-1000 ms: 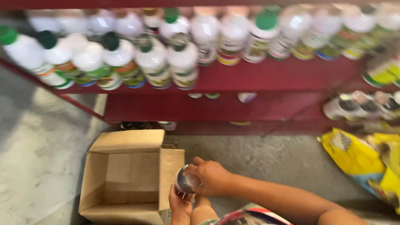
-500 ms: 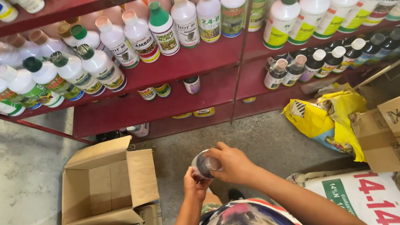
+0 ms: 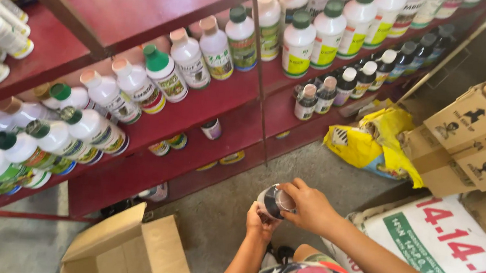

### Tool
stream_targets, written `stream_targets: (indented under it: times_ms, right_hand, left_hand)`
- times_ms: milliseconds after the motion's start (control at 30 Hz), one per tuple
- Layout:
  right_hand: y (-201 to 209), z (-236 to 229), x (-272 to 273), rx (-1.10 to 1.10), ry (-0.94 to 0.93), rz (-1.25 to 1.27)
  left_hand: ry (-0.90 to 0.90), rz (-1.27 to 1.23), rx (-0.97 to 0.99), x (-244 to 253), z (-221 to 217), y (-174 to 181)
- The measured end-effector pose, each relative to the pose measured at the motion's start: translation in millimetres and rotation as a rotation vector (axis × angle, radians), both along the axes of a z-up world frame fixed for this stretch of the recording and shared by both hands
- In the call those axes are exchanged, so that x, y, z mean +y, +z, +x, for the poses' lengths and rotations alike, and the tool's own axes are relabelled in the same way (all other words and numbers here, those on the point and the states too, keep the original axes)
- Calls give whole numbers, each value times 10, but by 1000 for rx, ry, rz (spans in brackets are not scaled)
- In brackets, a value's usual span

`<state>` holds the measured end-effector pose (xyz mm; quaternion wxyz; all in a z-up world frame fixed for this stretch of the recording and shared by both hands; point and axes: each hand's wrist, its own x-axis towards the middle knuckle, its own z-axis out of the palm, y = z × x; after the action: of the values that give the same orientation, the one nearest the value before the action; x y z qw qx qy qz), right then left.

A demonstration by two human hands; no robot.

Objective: The person is removing bottles from cardboard boxes and arranging them on shelves in a storage room.

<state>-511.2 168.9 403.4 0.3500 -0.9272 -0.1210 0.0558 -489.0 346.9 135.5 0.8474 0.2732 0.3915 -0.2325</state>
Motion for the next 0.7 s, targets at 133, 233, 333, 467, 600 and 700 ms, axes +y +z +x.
stream_targets:
  times_ms: [133,233,333,467,600,700]
  right_hand:
    - [25,113,-310,-16,-115,-21]
    - [-21,320,-673,-22,-187,16]
    - [-142,608,-1061,-10,-225,23]
    - [-331,1196,-1673,4,-245,15]
    - [-705,1817,-2197,19,-243,-10]
    - [-1166,2194,-2528,-32,-214,-35]
  left_hand:
    - [-119,-60,-78,-373,271,78]
    - [-229,58,-41,-774,587,234]
    - [-197,100,38,-1255,945,73]
    - [-122,11,-43,-1981,1558,-284]
    - [-124,12,-56,-2620,2072,-397]
    - [-74,25,-81,-2940,2353,-837]
